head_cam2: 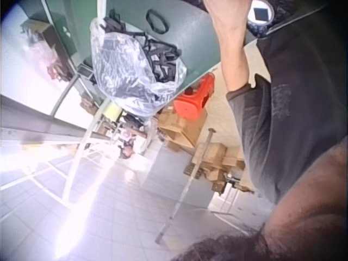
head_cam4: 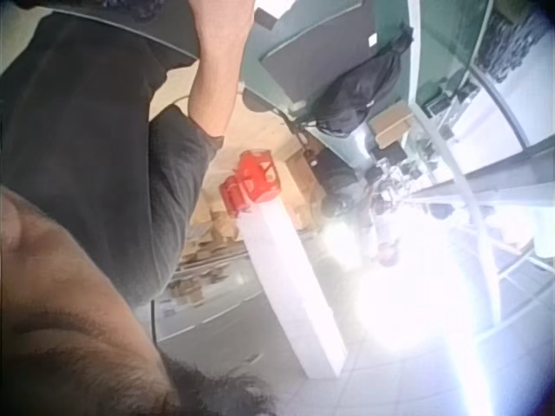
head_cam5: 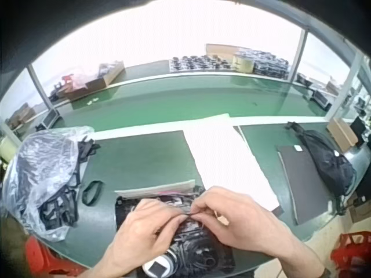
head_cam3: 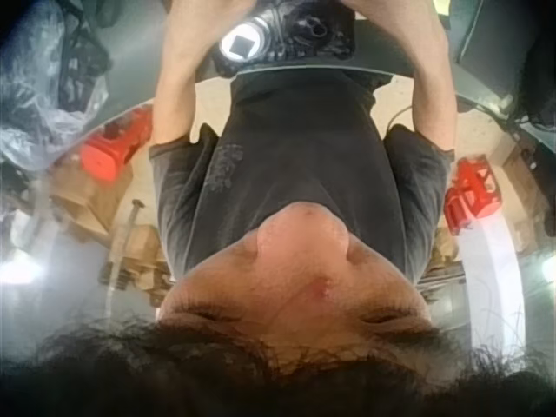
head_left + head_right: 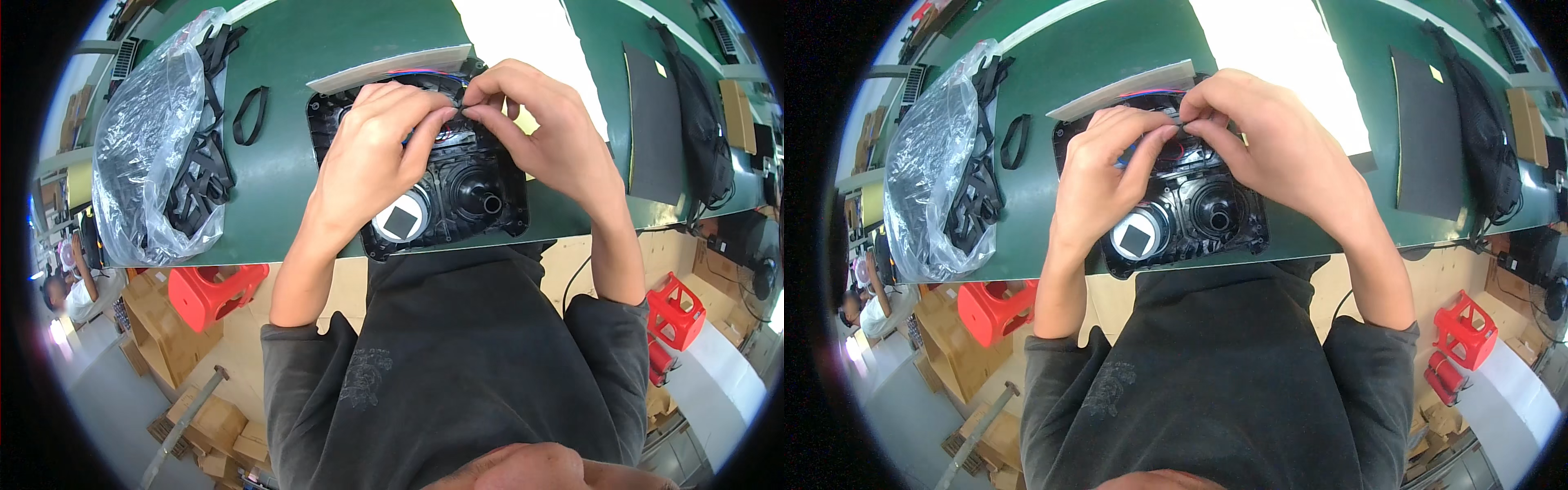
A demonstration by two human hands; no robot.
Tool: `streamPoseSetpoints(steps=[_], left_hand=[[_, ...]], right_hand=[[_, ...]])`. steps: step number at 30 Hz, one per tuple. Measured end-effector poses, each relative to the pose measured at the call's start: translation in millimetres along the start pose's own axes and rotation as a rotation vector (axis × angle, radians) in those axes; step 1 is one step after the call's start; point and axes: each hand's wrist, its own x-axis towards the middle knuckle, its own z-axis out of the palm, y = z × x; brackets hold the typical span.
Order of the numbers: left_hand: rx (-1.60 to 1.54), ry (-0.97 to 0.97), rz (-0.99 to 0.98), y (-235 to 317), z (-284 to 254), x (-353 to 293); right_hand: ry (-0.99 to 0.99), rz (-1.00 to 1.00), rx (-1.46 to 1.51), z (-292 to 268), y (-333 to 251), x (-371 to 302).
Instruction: Assembling the internal components and applying adhesive strips to a small electronic device housing.
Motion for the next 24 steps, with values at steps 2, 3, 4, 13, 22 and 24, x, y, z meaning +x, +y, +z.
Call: streamPoseSetpoints(steps=[2,3,4,13,22,24], left_hand=[[0.007,0.001,0.054,-1,1,0],[0.003,-0.004,0.054,0,1,-1],[0.003,-0.004,0.052,-1,2,-1],[0.06,-0.012,0.067,0,1,-1],[0.107,0.014,0.058,2,-3,1],[0.005,0.011,0.129,3,-2,4]], right_hand=[[0.008,0.035,0.044,1,1,1],[0.005,0.034,0.047,2,2,1],[0.015,0.05,0.064,4,4,1],[0.21,0.0,-0.088,22,2,-11],[-0.026,-0.022,-0.11,13,9,-8],[-0.084,-0.028,-0.086,8,13,-8]])
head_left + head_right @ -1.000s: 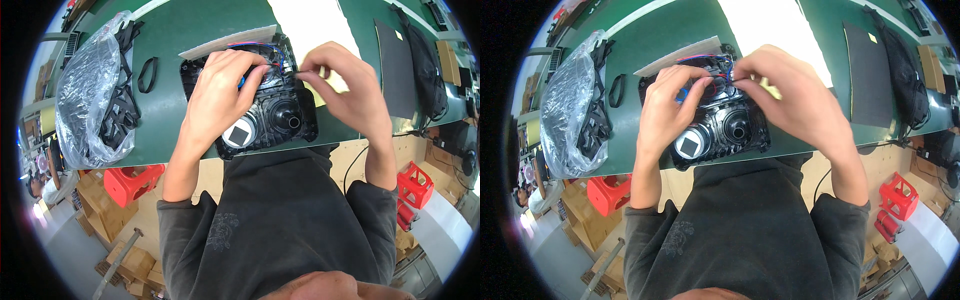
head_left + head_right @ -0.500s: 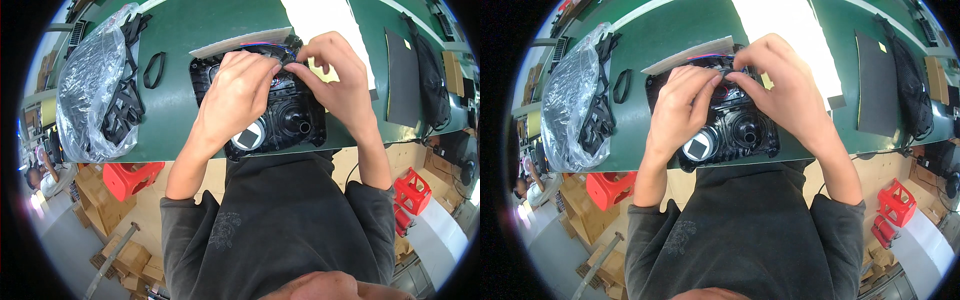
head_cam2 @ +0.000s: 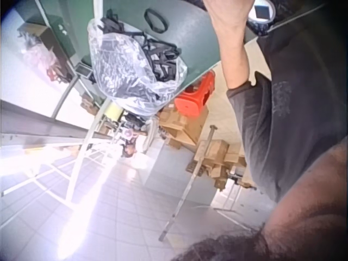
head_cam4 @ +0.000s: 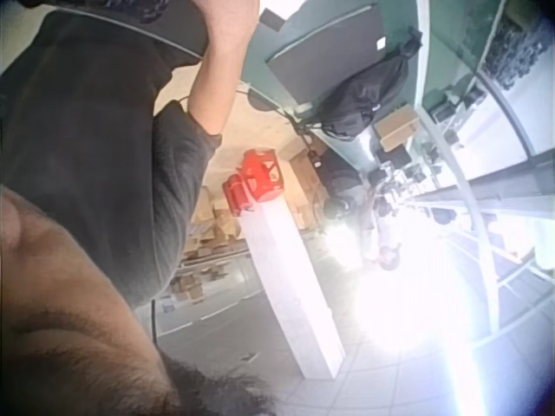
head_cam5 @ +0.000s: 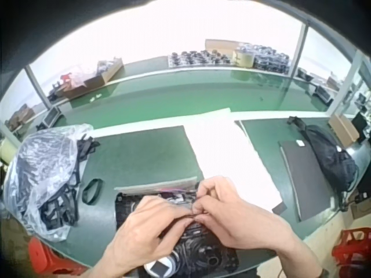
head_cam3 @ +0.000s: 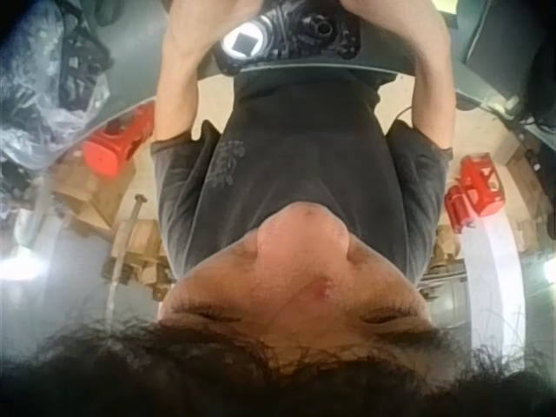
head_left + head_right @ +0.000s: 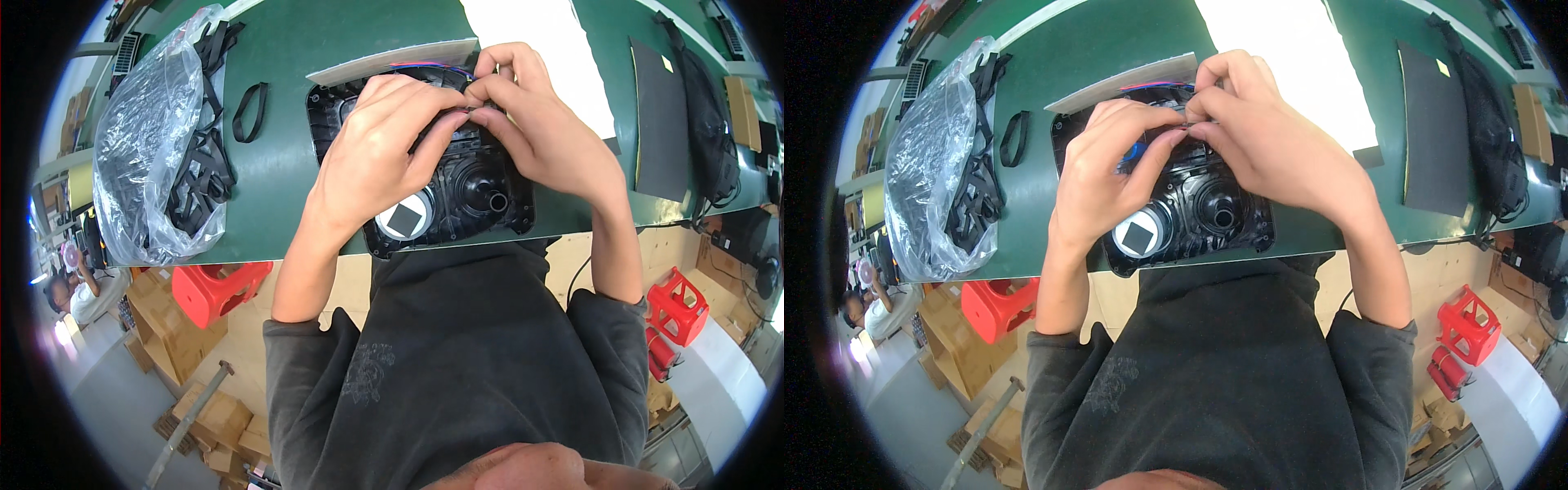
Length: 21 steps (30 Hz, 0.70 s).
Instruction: Assembling the internal components and applying adhesive strips to a small electronic device housing.
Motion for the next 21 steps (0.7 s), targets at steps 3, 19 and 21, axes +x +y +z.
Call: streamPoseSetpoints(steps=[3,19,21], left_hand=[[-0.045,-0.059,-0.002,-6.4,0.6,-2.8],[-0.015,-0.052,0.077,-5.3,1.4,-0.7],[-0.086,-0.091,0.013,-3.8,-0.2,-0.7]], right_hand=[[-0.041,-0.028,0.059,-6.4,9.8,-1.2],[-0.046,0.035,0.244,-8.9,12.2,-3.5],[-0.039,0.051,0.267,-10.0,11.3,-5.1]])
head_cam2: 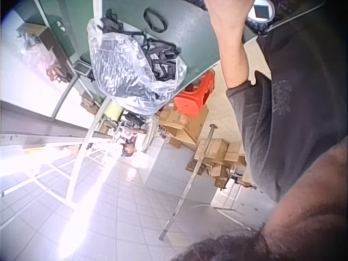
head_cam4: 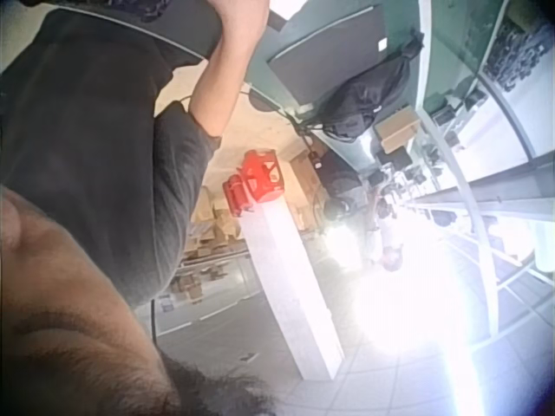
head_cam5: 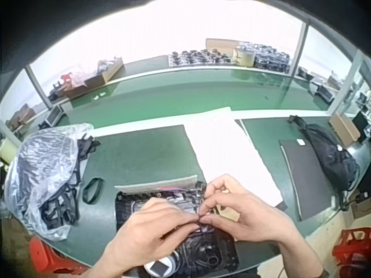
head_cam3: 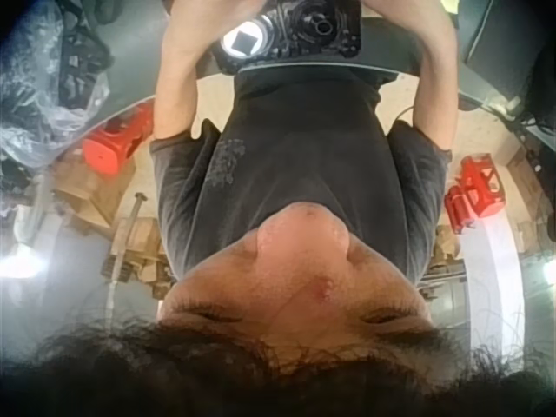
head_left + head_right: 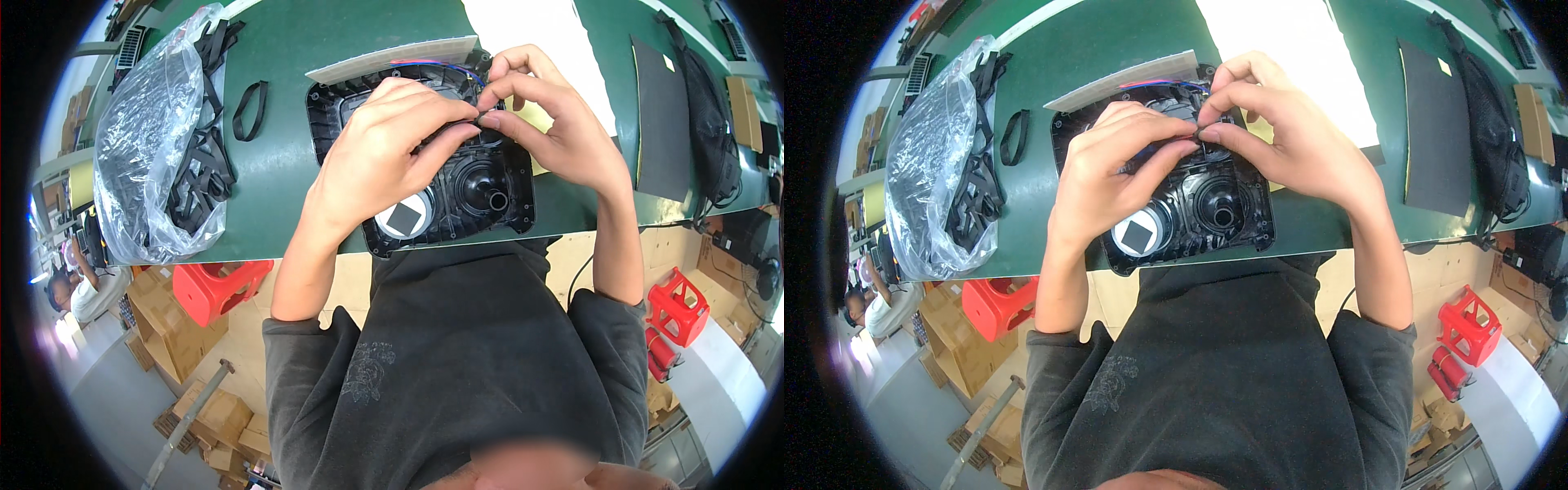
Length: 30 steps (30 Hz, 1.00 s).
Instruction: Assembling the internal components and applying adhesive strips to a small electronic device housing.
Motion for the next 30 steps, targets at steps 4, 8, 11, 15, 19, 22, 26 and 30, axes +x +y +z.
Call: streamPoseSetpoints(steps=[4,8,11,15,19,22,26,30], left_hand=[[-0.012,0.014,-0.044,-3,3,-1],[0.0,-0.03,-0.063,-3,3,-2],[0.022,-0.044,-0.039,-4,3,-2],[0.132,-0.084,0.021,0,-1,-1],[0.177,-0.148,0.002,5,-6,3],[0.202,-0.185,0.008,8,-7,9],[0.37,-0.356,-0.008,9,-14,15],[0.43,-0.357,0.038,10,-8,12]], right_hand=[[0.012,0.009,-0.028,1,0,-1],[0.005,-0.033,-0.089,1,-1,-3],[0.006,-0.022,-0.127,0,-6,-3],[0.064,-0.089,-0.301,1,-24,-2],[0.07,-0.074,-0.429,4,-35,1],[0.035,0.004,-0.455,2,-43,7],[-0.007,-0.025,-0.506,4,-39,19],[0.053,0.155,-0.453,-18,-40,33]])
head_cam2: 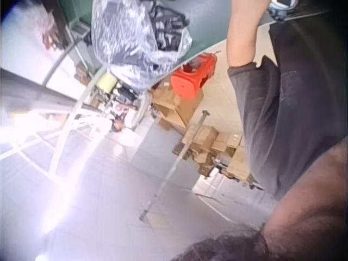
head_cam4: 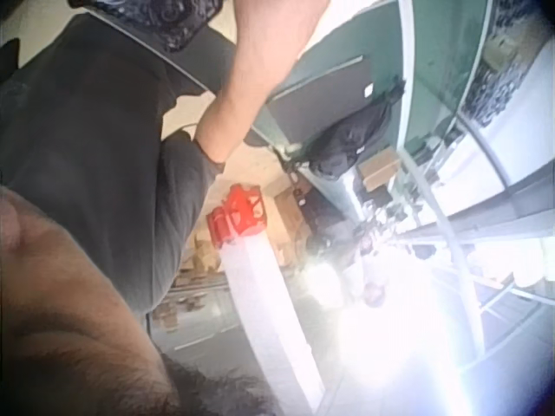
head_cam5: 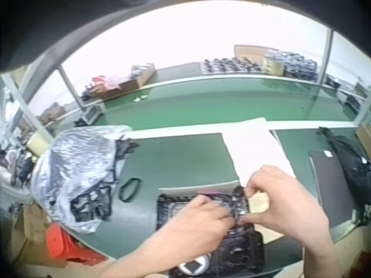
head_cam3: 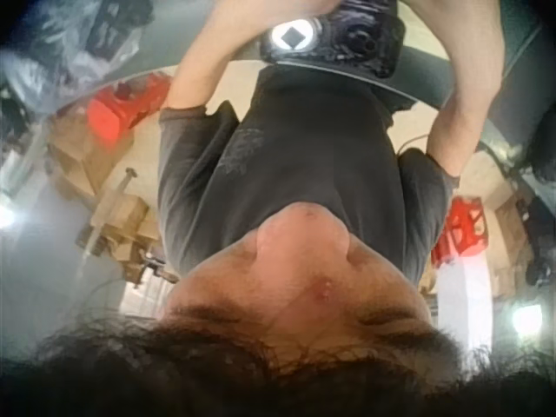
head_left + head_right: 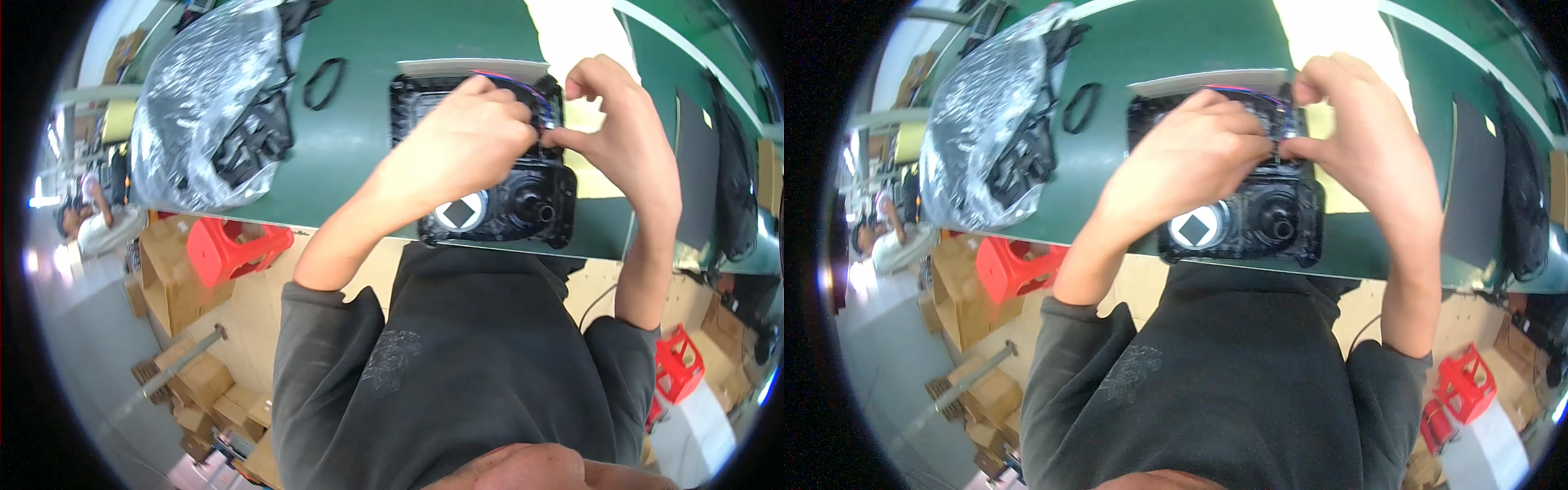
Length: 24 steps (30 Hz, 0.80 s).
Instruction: Assembling the internal components and applying adhesive strips to a small electronic device housing.
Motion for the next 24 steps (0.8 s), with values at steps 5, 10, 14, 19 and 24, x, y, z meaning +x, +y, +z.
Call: streamPoseSetpoints(steps=[5,10,14,19,24], left_hand=[[-0.156,0.371,-0.02,-6,-7,-24],[0.17,0.627,-0.423,-85,-35,-97],[0.243,0.344,-0.481,-124,-36,-110],[0.014,0.047,-0.574,-145,-53,-100],[-0.063,0.452,-0.53,-89,-86,-68]], right_hand=[[-0.049,-0.026,0.12,7,15,-23],[0.112,-0.061,0.268,3,29,-43],[0.147,-0.039,0.292,1,39,-45],[0.179,-0.099,0.281,0,40,-42],[0.24,-0.115,0.31,-4,25,-38]])
